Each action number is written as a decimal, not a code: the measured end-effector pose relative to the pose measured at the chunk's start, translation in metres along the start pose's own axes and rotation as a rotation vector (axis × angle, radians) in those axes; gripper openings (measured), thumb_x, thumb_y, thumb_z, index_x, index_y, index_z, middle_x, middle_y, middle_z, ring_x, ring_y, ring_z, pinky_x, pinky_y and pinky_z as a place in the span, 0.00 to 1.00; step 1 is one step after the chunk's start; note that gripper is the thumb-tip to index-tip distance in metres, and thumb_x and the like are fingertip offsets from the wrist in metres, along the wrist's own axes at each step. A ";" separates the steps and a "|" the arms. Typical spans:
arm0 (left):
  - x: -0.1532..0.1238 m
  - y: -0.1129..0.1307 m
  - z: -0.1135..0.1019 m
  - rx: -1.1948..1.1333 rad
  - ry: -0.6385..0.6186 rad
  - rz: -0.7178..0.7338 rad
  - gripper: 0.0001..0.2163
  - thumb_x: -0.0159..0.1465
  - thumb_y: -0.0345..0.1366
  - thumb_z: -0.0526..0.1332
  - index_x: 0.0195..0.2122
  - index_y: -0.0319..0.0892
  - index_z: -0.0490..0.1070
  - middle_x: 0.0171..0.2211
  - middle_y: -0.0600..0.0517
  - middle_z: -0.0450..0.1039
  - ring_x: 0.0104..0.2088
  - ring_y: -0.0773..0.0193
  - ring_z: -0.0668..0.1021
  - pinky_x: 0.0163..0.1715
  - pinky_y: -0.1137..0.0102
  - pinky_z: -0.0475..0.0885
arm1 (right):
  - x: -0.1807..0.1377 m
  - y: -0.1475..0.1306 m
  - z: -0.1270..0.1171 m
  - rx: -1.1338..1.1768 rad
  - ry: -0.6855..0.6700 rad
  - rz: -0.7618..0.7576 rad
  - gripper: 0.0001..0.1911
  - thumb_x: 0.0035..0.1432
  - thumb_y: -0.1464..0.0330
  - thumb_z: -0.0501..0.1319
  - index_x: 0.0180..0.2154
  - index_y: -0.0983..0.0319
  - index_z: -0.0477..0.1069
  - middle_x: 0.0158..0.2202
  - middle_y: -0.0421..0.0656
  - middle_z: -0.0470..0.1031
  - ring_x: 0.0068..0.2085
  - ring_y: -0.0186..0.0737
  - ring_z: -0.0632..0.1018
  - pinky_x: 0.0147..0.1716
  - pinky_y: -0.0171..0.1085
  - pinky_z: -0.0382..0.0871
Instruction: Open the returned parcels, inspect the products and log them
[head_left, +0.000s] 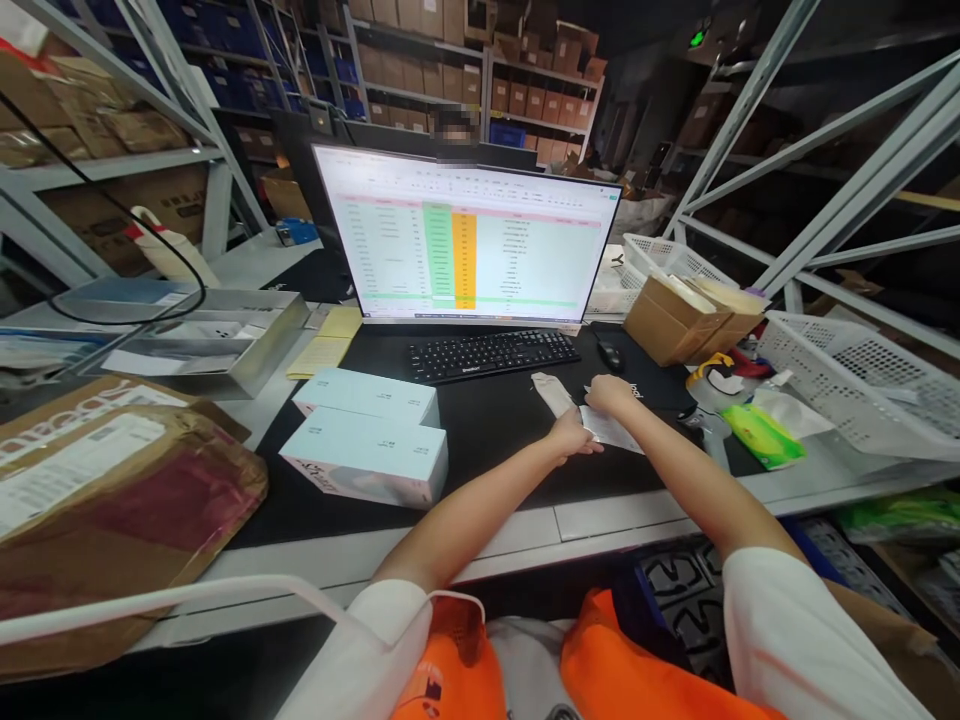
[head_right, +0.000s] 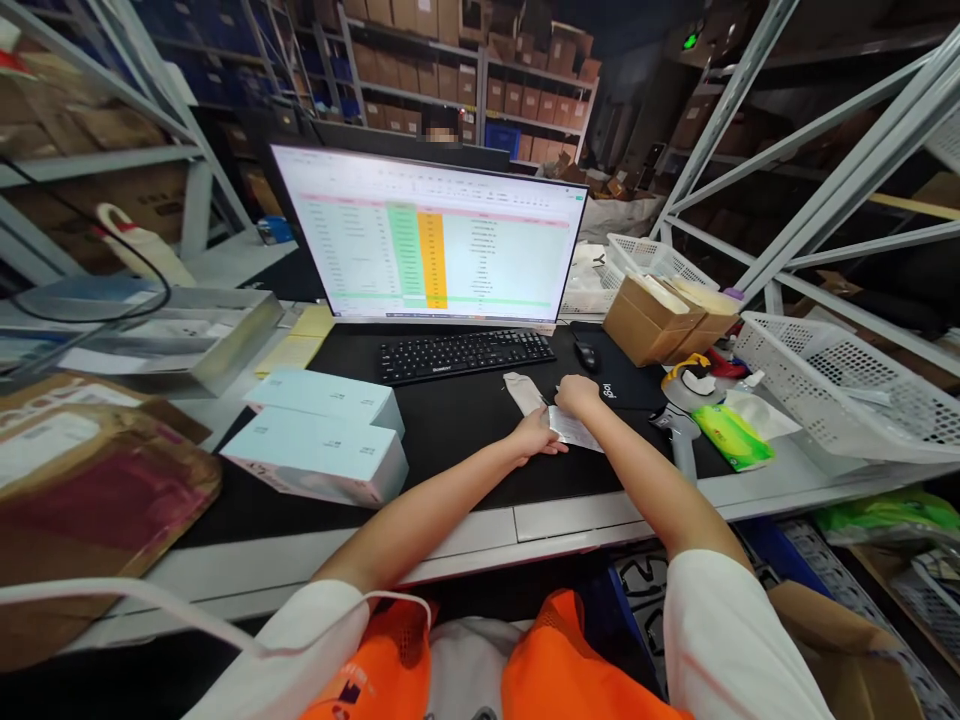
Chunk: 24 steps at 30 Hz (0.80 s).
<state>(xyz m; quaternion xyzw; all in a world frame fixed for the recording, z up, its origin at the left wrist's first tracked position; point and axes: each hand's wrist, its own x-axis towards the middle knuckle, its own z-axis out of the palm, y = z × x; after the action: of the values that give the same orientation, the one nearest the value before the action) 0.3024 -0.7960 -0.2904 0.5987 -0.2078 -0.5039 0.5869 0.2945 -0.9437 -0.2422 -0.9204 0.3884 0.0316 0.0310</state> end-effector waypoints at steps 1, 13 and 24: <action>0.000 0.001 0.000 -0.003 0.023 0.014 0.45 0.59 0.19 0.61 0.76 0.40 0.42 0.49 0.39 0.79 0.28 0.66 0.84 0.27 0.77 0.76 | -0.002 0.002 -0.003 0.001 0.034 -0.002 0.11 0.55 0.70 0.68 0.41 0.69 0.82 0.44 0.61 0.81 0.46 0.57 0.82 0.43 0.41 0.72; 0.001 0.031 -0.014 -0.030 0.207 0.211 0.25 0.67 0.25 0.52 0.63 0.40 0.72 0.29 0.52 0.76 0.23 0.70 0.76 0.25 0.77 0.69 | -0.094 0.056 -0.033 0.300 0.968 -0.320 0.12 0.64 0.65 0.52 0.32 0.60 0.71 0.38 0.52 0.80 0.42 0.48 0.80 0.44 0.41 0.71; -0.037 0.045 -0.047 0.019 0.301 0.260 0.15 0.60 0.40 0.68 0.21 0.38 0.72 0.19 0.54 0.68 0.23 0.68 0.69 0.24 0.74 0.61 | -0.117 -0.005 0.001 0.386 0.581 -0.785 0.17 0.71 0.64 0.54 0.36 0.59 0.79 0.45 0.47 0.83 0.47 0.47 0.82 0.57 0.46 0.71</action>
<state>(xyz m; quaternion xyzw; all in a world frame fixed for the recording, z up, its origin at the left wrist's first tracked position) 0.3423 -0.7524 -0.2458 0.6408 -0.1980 -0.3266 0.6659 0.2160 -0.8566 -0.2331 -0.9450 0.0058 -0.3110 0.1009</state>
